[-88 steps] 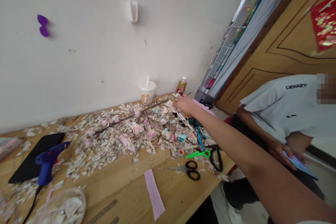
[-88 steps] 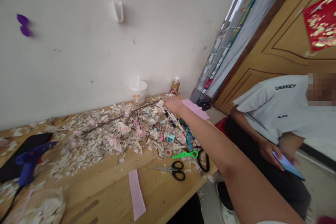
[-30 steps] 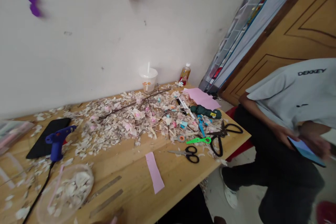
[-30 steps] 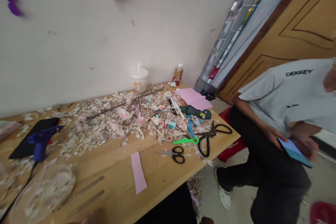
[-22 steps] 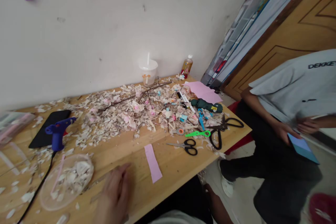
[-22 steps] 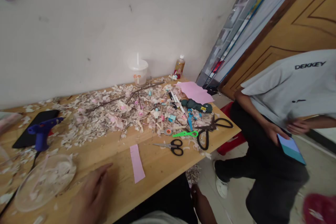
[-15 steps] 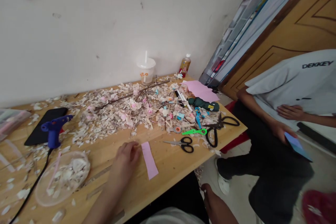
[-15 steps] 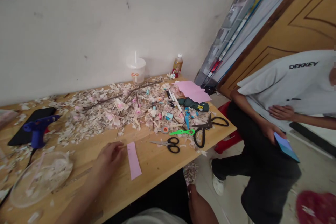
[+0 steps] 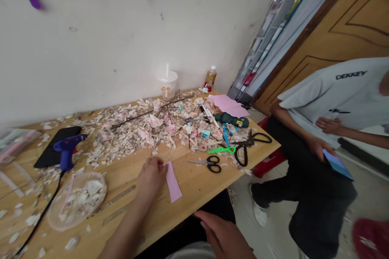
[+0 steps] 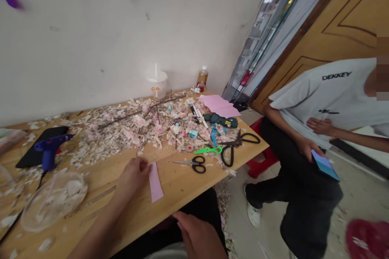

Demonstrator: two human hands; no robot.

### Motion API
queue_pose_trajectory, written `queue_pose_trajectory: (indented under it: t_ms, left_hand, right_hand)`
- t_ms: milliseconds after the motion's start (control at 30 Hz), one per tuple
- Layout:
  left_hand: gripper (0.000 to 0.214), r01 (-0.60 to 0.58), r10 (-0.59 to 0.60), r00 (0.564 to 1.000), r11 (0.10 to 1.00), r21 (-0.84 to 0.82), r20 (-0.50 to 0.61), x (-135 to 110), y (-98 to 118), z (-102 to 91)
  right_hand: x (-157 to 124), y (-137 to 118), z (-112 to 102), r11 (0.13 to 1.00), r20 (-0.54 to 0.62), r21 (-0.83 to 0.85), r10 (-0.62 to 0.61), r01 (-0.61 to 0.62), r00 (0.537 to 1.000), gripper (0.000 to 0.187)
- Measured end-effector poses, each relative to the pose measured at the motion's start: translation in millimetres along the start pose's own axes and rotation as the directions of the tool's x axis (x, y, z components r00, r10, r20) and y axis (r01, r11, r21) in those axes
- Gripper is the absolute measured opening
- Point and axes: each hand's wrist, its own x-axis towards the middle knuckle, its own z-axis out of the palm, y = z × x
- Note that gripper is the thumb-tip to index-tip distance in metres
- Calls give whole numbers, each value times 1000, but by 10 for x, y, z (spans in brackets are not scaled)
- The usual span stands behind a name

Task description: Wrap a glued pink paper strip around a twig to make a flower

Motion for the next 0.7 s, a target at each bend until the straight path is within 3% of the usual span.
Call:
queue_pose_trajectory:
  t_ms: [200,467,700]
  left_hand:
    - [14,-39,40,999,998,46,-15,-3,9,36]
    - [17,-91,95,993,994,57,-64,23,-42,85]
    - [15,-117,125,989,988,105,-75,-48,-52,111]
  right_hand:
    - [152,-78,36,996,-5,-55,-69,68,998,40]
    - [426,-381,-132,999,-274,-40,-42,32,961,20]
    - [1148,-238,-190,985,-335,139,147,-106,931,5]
